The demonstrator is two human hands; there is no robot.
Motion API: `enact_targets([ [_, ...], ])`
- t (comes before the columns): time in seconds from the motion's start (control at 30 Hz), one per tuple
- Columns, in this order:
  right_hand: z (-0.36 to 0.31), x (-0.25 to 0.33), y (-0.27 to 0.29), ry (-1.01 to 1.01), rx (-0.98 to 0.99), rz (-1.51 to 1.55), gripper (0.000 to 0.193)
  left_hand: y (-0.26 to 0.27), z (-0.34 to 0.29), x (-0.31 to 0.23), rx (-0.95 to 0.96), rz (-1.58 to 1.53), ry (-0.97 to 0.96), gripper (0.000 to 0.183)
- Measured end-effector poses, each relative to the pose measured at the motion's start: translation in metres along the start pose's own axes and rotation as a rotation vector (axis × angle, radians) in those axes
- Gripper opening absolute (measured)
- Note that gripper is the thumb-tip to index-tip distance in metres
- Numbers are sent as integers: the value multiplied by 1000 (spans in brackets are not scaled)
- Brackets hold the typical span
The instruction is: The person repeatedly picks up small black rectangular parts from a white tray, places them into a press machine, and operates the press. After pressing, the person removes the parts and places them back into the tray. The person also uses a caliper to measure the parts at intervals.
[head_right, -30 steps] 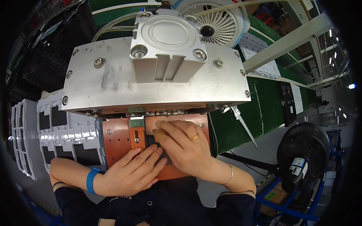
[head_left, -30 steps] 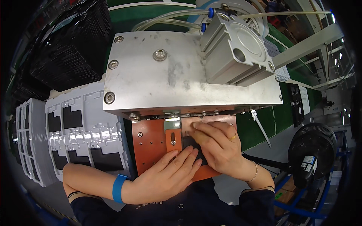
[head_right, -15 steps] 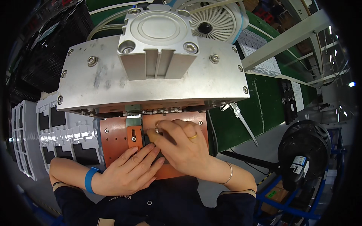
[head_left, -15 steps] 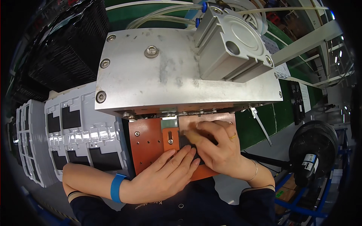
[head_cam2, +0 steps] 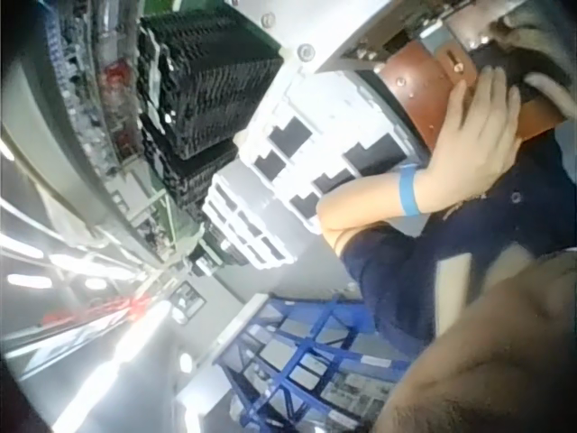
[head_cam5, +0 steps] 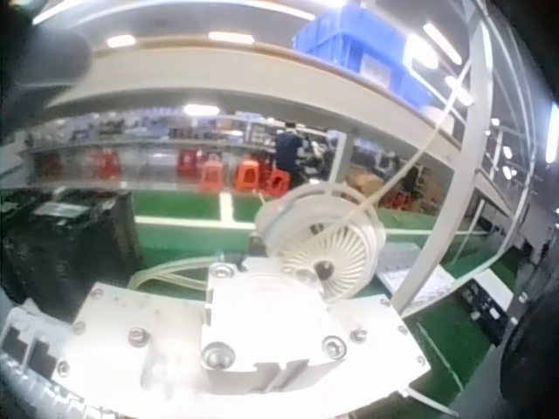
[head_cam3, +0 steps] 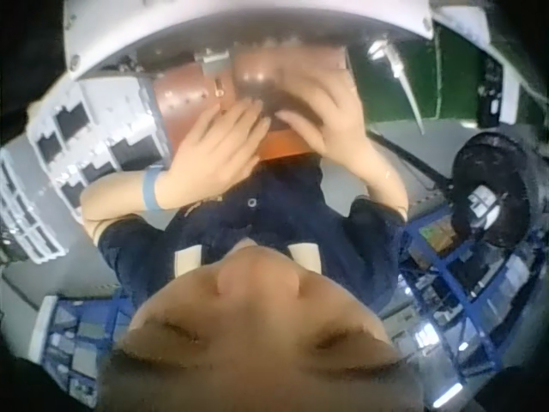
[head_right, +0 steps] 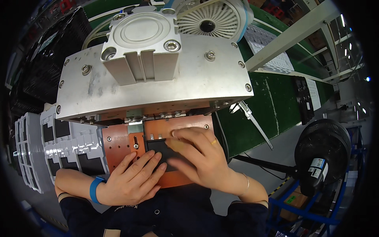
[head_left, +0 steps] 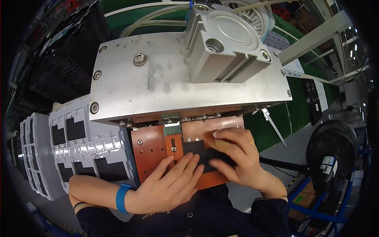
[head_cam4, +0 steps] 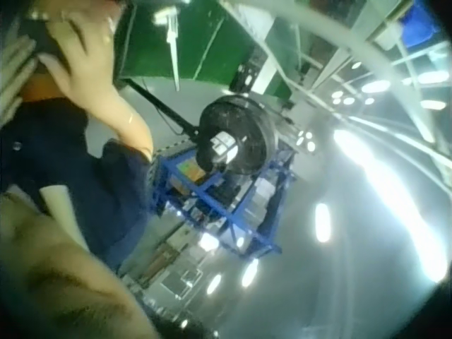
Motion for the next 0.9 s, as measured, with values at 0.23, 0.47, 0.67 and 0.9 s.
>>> enact_targets([
  [0.23, -11, -1, -7, -18, 117, -11, 36, -1, -1, 12, 69, -76, 96, 68],
  [0.47, 15, -13, -5, 25, 87, 3, 34, -6, 7, 34, 72, -162, 168, 74],
  [0.67, 16, -12, -5, 33, 91, 12, 33, -8, 7, 34, 99, -146, 165, 70],
  [0.9, 13, -15, -7, 3, 102, 25, 31, -8, 7, 34, 102, -141, 171, 69],
])
Point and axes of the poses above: each hand's wrist, its own z-axis towards the middle knuckle, its own y-axis out of the back of the hand, x = y × z, the point moved 9 cm from there along z, towards the middle knuckle, and after that the axes turned 8 degrees about z, right-handed, at the moved point
